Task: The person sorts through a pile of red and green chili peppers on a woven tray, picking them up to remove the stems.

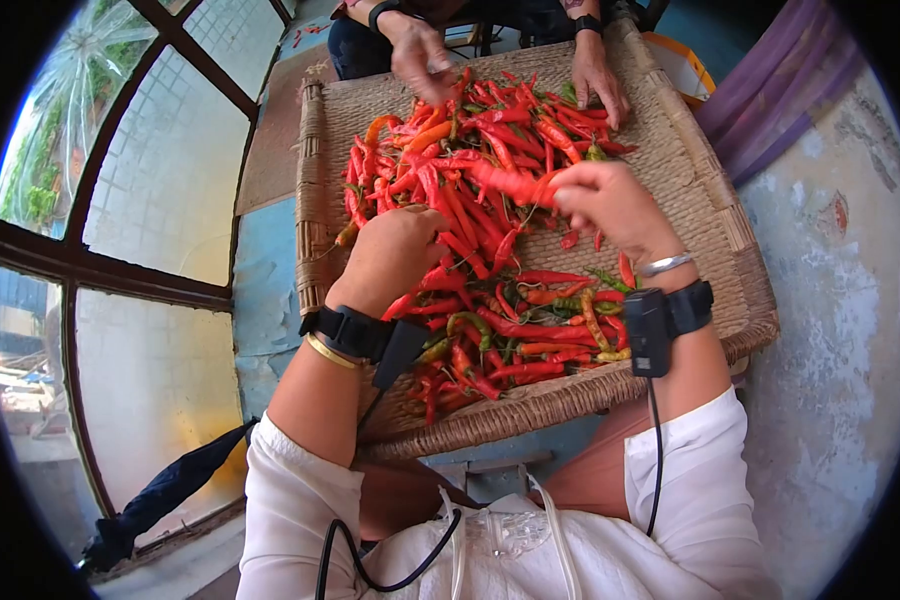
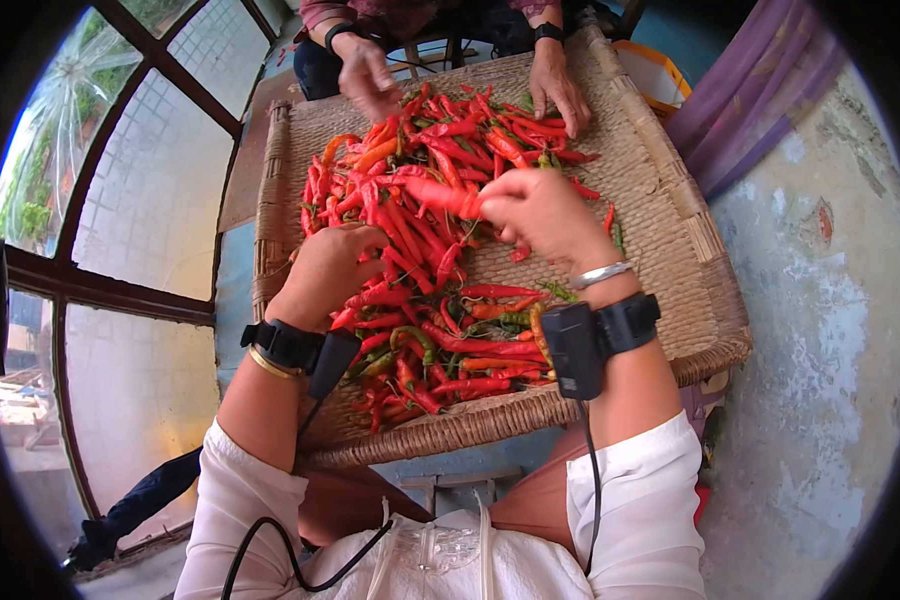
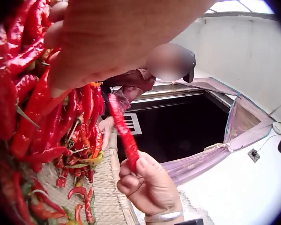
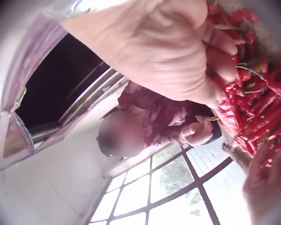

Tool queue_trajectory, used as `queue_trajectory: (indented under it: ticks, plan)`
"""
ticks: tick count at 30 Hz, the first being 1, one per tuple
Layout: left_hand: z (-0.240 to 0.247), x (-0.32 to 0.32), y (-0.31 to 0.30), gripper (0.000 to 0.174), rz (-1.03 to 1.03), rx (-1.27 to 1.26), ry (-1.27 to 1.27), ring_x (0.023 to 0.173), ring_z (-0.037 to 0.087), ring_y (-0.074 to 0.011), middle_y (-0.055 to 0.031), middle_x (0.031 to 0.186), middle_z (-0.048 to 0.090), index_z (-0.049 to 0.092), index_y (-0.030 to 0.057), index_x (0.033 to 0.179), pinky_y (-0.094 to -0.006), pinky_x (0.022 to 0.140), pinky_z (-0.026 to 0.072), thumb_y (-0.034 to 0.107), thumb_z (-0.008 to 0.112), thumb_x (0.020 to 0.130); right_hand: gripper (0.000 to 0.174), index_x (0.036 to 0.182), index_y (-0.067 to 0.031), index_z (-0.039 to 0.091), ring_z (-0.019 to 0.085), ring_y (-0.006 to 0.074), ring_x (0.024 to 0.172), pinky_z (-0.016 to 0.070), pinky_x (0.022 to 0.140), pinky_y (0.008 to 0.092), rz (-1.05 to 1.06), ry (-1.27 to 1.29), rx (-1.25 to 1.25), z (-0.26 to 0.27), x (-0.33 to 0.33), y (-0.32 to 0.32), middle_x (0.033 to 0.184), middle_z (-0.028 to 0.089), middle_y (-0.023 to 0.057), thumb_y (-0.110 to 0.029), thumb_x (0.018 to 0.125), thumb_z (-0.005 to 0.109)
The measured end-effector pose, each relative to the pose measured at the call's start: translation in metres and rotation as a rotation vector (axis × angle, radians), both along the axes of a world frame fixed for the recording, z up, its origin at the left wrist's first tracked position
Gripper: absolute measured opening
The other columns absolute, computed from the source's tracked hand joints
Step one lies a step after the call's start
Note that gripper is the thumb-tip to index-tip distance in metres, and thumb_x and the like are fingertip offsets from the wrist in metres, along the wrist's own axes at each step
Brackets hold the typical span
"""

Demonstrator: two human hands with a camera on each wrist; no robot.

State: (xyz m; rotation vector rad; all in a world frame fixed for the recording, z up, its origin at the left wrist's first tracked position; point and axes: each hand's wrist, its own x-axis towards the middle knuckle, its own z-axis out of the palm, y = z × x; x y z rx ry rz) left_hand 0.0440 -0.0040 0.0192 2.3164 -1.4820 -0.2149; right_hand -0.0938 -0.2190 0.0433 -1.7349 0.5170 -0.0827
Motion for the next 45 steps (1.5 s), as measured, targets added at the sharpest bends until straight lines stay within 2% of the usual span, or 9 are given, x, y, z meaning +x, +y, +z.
queue_trajectory:
  ticks: [5,16,19,23,25,29,36,41,45]
  plan:
    - [-0.01,-0.007,-0.005,0.022,-0.083,0.034,-0.078,0.074,0.059,-0.0289,-0.0084,0.089,0.058,0.062,0.0077,0.091,-0.0379,0.065,0.0482,0.009,0.061,0.069,0.074,0.137,-0.0041,0.012,0.058,0.013,0.059,0.0472,0.048,0.022,-0.422,-0.246,0.396,-0.012,0.0,-0.009,0.087,0.057,0.0137,-0.029,0.084,0.058]
    - [-0.019,-0.001,-0.012,0.012,-0.123,0.009,-0.088,0.07,0.059,-0.026,-0.0058,0.082,0.059,0.061,0.008,0.083,-0.0355,0.062,0.0488,0.008,0.061,0.071,0.033,0.109,0.0006,0.056,0.057,0.0069,0.065,0.0466,0.054,0.0214,0.178,0.111,0.004,-0.026,0.011,0.034,0.081,0.061,0.004,-0.018,0.082,0.059]
    - [-0.01,-0.007,-0.012,0.008,-0.186,-0.141,-0.026,0.072,0.06,-0.0261,-0.0062,0.077,0.058,0.061,0.0101,0.082,-0.0363,0.062,0.0482,0.013,0.057,0.075,0.036,0.101,-0.0016,0.061,0.062,0.0208,0.082,0.0475,0.074,0.0306,0.293,0.007,-0.267,-0.041,0.012,0.043,0.089,0.065,0.0124,-0.025,0.075,0.066]
    - [0.006,-0.013,-0.01,0.011,-0.092,-0.214,-0.014,0.071,0.059,-0.0263,-0.0076,0.077,0.059,0.06,0.0079,0.084,-0.0353,0.062,0.048,0.01,0.061,0.073,0.039,0.1,-0.0027,0.061,0.062,0.0265,0.083,0.0471,0.074,0.0336,0.344,0.054,-0.373,-0.031,0.01,0.054,0.088,0.063,0.0163,-0.026,0.07,0.067]
    - [0.007,-0.013,-0.01,0.016,-0.072,-0.24,-0.014,0.071,0.059,-0.0262,-0.0087,0.077,0.059,0.06,0.0057,0.086,-0.0339,0.062,0.0481,0.006,0.064,0.071,0.029,0.098,0.0015,0.06,0.058,0.0125,0.07,0.0466,0.065,0.0275,0.324,0.01,-0.359,-0.033,0.01,0.055,0.074,0.062,0.0076,-0.014,0.074,0.066]
    - [0.012,-0.016,-0.011,0.015,0.016,-0.319,0.08,0.072,0.059,-0.0266,-0.0085,0.078,0.059,0.061,0.0066,0.086,-0.0342,0.062,0.0475,0.009,0.065,0.071,0.031,0.093,-0.0011,0.06,0.061,0.0272,0.071,0.047,0.068,0.0348,0.298,-0.067,-0.268,-0.039,0.011,0.053,0.075,0.062,0.0144,-0.023,0.071,0.064]
    - [0.007,-0.013,-0.007,0.016,0.123,-0.239,0.071,0.074,0.058,-0.0284,-0.0096,0.077,0.058,0.061,0.0072,0.082,-0.0378,0.062,0.047,0.019,0.066,0.072,0.024,0.08,-0.0012,0.057,0.051,0.0085,0.047,0.0414,0.045,0.022,0.205,0.096,-0.048,-0.018,0.009,0.025,0.057,0.056,0.0021,-0.022,0.087,0.049]
    - [-0.006,-0.022,-0.007,0.019,-0.041,0.122,0.016,0.073,0.059,-0.0278,-0.0102,0.078,0.059,0.063,0.0072,0.084,-0.0363,0.064,0.0478,0.02,0.066,0.071,0.043,0.118,-0.0038,0.04,0.053,0.0071,0.052,0.0437,0.045,0.0209,-0.28,-0.405,0.605,-0.021,0.008,-0.002,0.073,0.061,0.0055,-0.033,0.088,0.051]
    - [-0.021,-0.024,-0.007,0.021,-0.115,0.289,-0.081,0.076,0.059,-0.0289,-0.0105,0.079,0.059,0.064,0.0084,0.086,-0.0385,0.066,0.0478,0.025,0.063,0.072,0.056,0.131,-0.0043,0.03,0.056,0.0084,0.056,0.0447,0.045,0.0214,-0.533,-0.292,0.686,-0.029,0.009,0.003,0.078,0.062,0.0074,-0.031,0.087,0.053]
